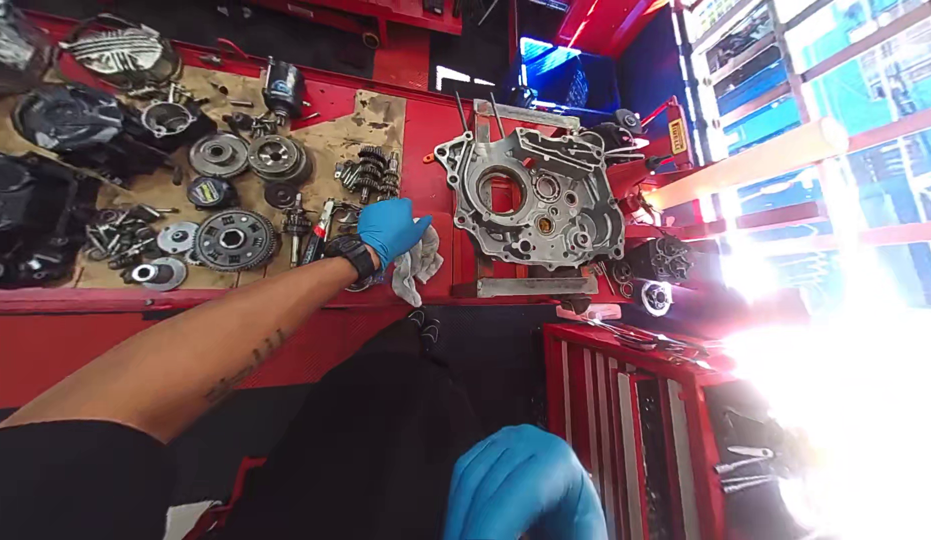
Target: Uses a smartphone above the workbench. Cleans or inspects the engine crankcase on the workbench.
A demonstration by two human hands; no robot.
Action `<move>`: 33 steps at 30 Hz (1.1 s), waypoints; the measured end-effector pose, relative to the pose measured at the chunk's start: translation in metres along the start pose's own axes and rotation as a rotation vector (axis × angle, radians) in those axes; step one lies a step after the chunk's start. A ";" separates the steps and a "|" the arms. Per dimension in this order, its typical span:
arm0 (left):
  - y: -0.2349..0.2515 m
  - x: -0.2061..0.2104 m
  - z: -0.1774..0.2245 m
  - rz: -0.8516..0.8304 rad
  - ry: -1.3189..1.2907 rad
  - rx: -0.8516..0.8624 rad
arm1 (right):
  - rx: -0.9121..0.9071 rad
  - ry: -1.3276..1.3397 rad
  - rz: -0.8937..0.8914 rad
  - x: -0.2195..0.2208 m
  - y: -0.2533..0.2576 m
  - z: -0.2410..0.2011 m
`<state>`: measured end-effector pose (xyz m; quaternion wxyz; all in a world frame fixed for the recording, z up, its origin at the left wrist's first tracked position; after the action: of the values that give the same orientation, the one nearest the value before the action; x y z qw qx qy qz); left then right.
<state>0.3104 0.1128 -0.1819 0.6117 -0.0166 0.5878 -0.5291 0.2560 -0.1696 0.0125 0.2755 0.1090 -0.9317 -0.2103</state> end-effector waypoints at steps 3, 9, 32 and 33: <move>-0.005 -0.011 0.006 -0.054 0.061 0.028 | 0.079 -0.229 0.313 -0.030 -0.066 0.000; -0.011 0.045 0.004 -0.399 0.304 0.174 | 0.084 -0.475 0.943 -0.042 -0.185 0.015; 0.013 0.128 0.020 -0.661 0.272 -0.071 | 0.593 -0.548 1.082 -0.228 -0.280 -0.079; 0.002 0.121 0.023 -0.723 0.294 -0.131 | 0.599 -0.548 1.072 -0.239 -0.282 -0.085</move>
<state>0.2985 0.0188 -0.2613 0.2931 -0.1855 0.6577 -0.6687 0.5250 -0.3722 -0.1618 0.0530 -0.3541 -0.9113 0.2031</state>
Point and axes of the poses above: each hand's wrist, its own y-axis towards the middle knuckle, its own x-axis out of the palm, z = x × y, the point moved 6 cm from there along y, towards the middle knuckle, and after that the axes turned 12 degrees about -z, right-handed, at the moved point
